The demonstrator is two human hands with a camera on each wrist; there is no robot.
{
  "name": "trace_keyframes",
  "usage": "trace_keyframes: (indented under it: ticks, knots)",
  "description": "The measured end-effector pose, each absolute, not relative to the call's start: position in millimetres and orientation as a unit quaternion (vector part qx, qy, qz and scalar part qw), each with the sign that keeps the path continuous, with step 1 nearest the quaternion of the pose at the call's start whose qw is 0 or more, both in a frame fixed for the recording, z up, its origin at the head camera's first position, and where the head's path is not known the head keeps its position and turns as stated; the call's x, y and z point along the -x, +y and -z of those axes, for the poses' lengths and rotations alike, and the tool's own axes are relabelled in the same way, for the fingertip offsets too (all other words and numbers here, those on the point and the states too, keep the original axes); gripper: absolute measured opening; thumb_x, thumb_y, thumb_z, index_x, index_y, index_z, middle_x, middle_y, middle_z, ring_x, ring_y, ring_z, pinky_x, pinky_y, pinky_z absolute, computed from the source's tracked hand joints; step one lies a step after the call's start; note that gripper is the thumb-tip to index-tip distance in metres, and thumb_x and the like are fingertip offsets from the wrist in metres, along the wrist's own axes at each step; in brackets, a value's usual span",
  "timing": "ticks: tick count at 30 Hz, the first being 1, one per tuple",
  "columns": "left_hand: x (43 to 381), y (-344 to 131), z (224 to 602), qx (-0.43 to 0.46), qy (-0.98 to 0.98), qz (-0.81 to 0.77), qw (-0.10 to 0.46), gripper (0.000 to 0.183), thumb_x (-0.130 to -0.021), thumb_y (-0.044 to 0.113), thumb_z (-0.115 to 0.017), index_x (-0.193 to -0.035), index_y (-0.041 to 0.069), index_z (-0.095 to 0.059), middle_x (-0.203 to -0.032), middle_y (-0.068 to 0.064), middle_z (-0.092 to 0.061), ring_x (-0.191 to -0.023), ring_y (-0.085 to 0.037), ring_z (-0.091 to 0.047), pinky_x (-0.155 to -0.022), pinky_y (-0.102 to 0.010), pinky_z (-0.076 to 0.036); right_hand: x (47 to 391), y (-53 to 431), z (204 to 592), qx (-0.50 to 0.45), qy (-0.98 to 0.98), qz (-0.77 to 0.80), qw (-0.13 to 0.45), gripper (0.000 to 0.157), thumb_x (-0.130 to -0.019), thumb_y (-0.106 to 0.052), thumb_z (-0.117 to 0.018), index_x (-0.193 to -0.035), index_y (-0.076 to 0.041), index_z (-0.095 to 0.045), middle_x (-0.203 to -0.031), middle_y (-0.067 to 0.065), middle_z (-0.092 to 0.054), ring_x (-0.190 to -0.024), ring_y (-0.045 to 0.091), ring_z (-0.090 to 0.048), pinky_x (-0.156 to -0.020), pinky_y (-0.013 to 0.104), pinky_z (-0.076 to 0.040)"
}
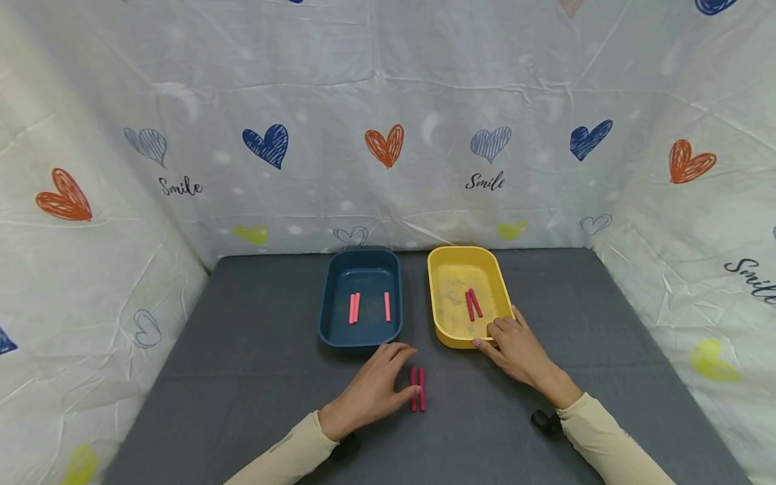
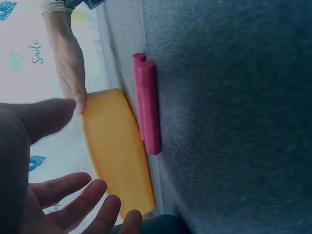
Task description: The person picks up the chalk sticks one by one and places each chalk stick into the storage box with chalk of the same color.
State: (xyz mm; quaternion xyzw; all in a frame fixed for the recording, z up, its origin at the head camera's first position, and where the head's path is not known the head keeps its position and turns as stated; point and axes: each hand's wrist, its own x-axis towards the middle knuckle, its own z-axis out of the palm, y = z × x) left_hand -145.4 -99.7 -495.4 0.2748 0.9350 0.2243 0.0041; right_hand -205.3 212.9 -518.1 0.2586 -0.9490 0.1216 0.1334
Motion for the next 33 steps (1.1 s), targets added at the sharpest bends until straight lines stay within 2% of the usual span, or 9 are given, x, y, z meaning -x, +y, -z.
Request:
trace_keyframes:
  ticks: [6, 10, 18, 33]
  knots:
    - [143.7, -104.3, 500.1, -0.275, 0.938, -0.204, 0.046, 0.085, -0.080, 0.056, -0.075, -0.147, 0.014, -0.044, -0.142, -0.003, -0.049, -0.130, -0.022, -0.045, -0.109, -0.047, -0.042, 205.5, 213.2, 519.1, -0.259, -0.948, -0.128, 0.133, 0.032, -0.094, -0.044, -0.061, -0.078, -0.018, -0.053, -0.072, -0.005, -0.049, -0.079, 0.021, -0.054, -0.115, 0.062, -0.026]
    - [142.9, -105.6, 502.5, -0.278, 0.938, -0.195, 0.062, 0.092, -0.077, 0.057, -0.076, -0.149, 0.013, -0.040, -0.145, -0.005, -0.046, -0.132, -0.024, -0.043, -0.110, -0.049, -0.040, 205.8, 213.5, 519.5, -0.257, -0.949, -0.128, 0.131, 0.032, -0.094, -0.044, -0.061, -0.078, -0.018, -0.053, -0.072, -0.005, -0.049, -0.080, 0.021, -0.054, -0.115, 0.062, -0.025]
    - [142.7, -104.1, 507.4, -0.260, 0.933, -0.231, 0.096, 0.093, -0.076, 0.051, -0.081, -0.149, 0.011, -0.040, -0.144, -0.005, -0.046, -0.129, -0.023, -0.044, -0.110, -0.049, -0.040, 205.7, 213.5, 518.1, -0.255, -0.951, -0.126, 0.123, 0.033, -0.094, -0.046, -0.060, -0.079, -0.018, -0.054, -0.073, -0.004, -0.051, -0.081, 0.022, -0.055, -0.116, 0.062, -0.024]
    - [143.2, -100.8, 514.3, -0.248, 0.941, -0.209, 0.101, 0.089, -0.074, 0.047, -0.083, -0.146, 0.010, -0.045, -0.140, -0.007, -0.049, -0.127, -0.026, -0.046, -0.107, -0.051, -0.040, 205.8, 213.3, 518.8, -0.259, -0.948, -0.125, 0.134, 0.033, -0.094, -0.045, -0.061, -0.077, -0.017, -0.053, -0.072, -0.004, -0.048, -0.078, 0.021, -0.055, -0.115, 0.062, -0.026]
